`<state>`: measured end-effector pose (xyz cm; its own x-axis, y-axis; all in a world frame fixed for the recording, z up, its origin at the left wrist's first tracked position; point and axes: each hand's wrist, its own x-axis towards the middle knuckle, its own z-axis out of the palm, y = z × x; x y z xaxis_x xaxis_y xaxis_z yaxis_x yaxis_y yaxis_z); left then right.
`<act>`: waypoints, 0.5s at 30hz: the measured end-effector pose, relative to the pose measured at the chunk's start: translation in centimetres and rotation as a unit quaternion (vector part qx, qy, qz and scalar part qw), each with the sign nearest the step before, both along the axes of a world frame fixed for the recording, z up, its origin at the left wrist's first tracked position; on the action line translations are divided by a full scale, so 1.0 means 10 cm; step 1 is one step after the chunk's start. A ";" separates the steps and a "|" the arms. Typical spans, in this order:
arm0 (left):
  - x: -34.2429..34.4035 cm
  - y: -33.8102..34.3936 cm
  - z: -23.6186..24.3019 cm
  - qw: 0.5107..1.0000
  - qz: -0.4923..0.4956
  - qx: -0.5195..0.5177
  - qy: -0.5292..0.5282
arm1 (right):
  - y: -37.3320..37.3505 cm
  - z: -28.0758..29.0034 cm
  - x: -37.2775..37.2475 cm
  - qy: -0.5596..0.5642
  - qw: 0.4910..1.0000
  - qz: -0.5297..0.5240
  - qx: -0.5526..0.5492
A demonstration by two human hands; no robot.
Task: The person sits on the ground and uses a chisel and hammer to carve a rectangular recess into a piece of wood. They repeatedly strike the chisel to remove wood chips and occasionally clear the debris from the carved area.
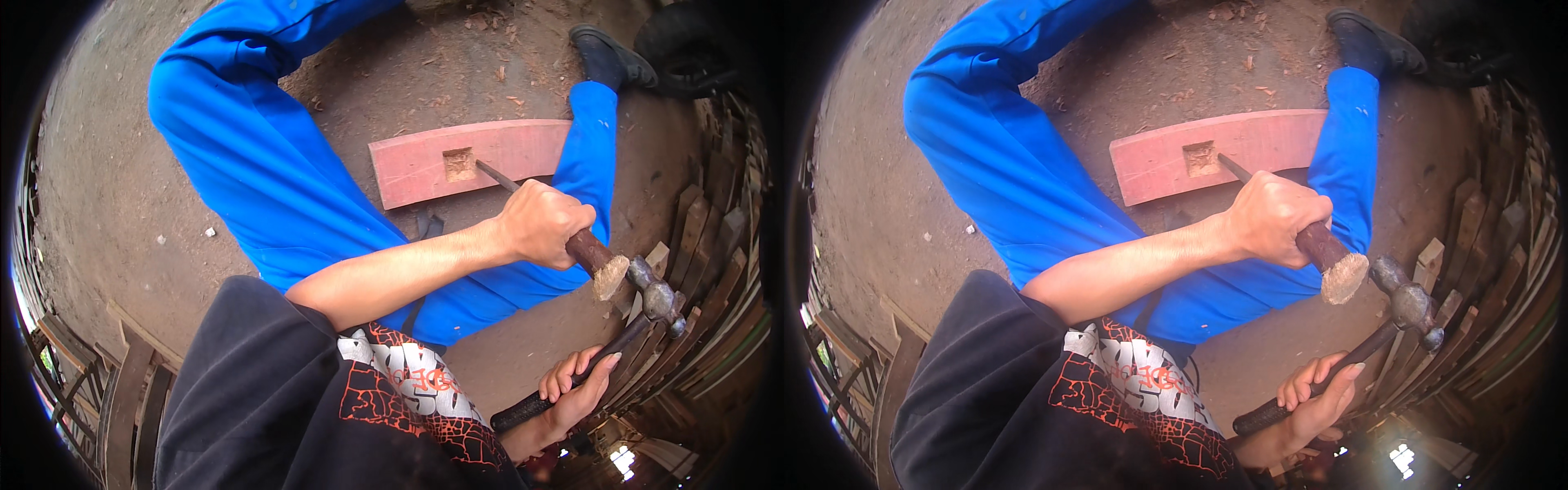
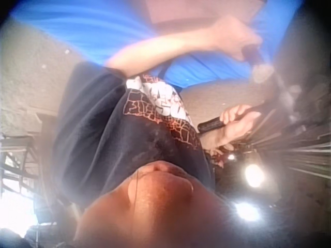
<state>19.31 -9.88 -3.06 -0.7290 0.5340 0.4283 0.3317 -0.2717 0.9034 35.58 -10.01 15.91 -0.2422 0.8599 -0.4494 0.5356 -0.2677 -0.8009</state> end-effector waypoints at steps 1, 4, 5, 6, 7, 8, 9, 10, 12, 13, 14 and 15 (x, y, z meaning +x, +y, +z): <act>0.01 0.00 0.00 1.000 0.004 0.002 -0.003 | 0.00 -0.01 0.01 0.002 1.000 0.006 0.002; 0.00 0.01 -0.02 1.000 0.016 0.009 -0.002 | 0.00 0.00 0.00 0.015 1.000 0.022 -0.003; 0.00 0.01 -0.03 1.000 0.020 0.012 0.000 | 0.00 0.00 0.01 0.020 0.999 0.026 -0.002; 0.00 0.02 -0.04 1.000 0.021 0.017 -0.002 | 0.01 0.00 0.01 0.023 0.999 0.029 -0.002; 0.01 0.03 -0.04 0.999 0.023 0.023 -0.004 | 0.01 0.00 0.02 0.026 0.999 0.033 -0.001; 0.01 0.03 -0.04 0.999 0.025 0.028 -0.005 | 0.00 0.01 0.01 0.027 0.999 0.028 0.002; 0.02 0.02 -0.04 0.999 0.022 0.026 -0.002 | -0.01 0.01 0.00 0.028 0.999 0.024 0.005; 0.01 0.00 -0.03 1.000 0.018 0.024 0.001 | -0.02 0.02 -0.01 0.028 0.999 0.018 0.007; -0.01 -0.02 -0.02 1.000 0.018 0.024 0.001 | -0.03 0.03 -0.01 0.041 0.999 0.021 0.007; -0.01 -0.02 -0.02 0.999 0.022 0.026 -0.002 | -0.04 0.04 -0.02 0.047 0.999 0.023 0.007; -0.02 -0.02 -0.02 0.999 0.026 0.029 -0.004 | -0.04 0.04 -0.01 0.051 0.998 0.028 0.011; -0.02 -0.02 -0.01 0.999 0.027 0.032 -0.007 | -0.05 0.05 0.00 0.055 0.998 0.032 0.015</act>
<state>19.08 -10.09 -3.21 -0.7616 0.4661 0.4503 0.3354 -0.3111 0.8892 35.53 -10.50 16.46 -0.3442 0.8531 -0.3922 0.4598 -0.2110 -0.8626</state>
